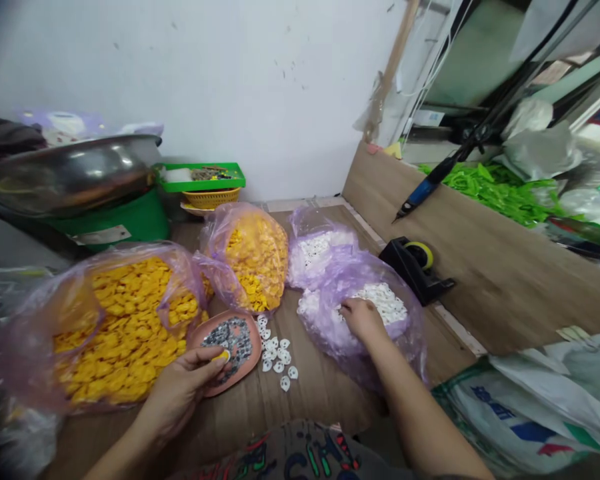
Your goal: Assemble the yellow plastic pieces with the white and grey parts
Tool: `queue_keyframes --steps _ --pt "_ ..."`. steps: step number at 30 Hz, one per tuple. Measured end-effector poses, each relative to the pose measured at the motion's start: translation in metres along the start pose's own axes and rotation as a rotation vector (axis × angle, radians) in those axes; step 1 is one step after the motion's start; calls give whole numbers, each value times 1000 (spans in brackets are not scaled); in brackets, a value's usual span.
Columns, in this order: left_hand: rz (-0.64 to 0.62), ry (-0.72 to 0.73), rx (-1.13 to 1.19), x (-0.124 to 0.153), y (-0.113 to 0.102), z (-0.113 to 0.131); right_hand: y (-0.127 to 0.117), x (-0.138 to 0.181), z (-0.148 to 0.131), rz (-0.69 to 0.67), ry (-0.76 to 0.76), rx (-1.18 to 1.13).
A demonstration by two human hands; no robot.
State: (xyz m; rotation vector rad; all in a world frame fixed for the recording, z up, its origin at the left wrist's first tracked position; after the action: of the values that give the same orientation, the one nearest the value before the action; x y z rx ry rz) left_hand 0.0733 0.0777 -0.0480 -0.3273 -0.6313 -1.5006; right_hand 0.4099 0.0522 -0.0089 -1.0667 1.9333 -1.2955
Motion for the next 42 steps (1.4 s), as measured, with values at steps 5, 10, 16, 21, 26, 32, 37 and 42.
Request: queue_keyframes --steps 5,10,16,21,26,32,37,42 --pt "46 -10 -39 4 -5 3 -4 -3 7 40 28 -129" --pt "49 -4 -58 7 -11 3 -21 -4 29 170 112 -293" --pt "-44 71 -51 10 2 10 -30 17 -1 219 72 -567" --pt "-155 155 -62 18 27 14 0 52 -100 -92 -146 -1091" --pt "-219 94 107 25 32 8 12 93 -176 -155 -512 -1013" --pt "-124 143 212 21 0 10 30 110 -195 -237 -614 -977" --pt "-137 139 232 21 -4 11 31 106 -193 -180 -537 -966" --pt "-167 99 240 21 0 11 8 119 -211 -138 -812 -929"
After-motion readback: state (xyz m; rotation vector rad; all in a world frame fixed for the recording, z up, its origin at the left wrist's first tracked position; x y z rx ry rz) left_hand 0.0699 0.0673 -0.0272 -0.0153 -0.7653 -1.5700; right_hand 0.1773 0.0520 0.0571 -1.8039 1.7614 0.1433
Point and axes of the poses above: each hand's wrist, its own x-axis away from the middle knuckle, its own y-axis out of the palm, z = x × y, the point moved 10 cm from there along -x, towards the middle knuckle, and after that the axes turned 6 degrees about z, right-handed, at the moved point
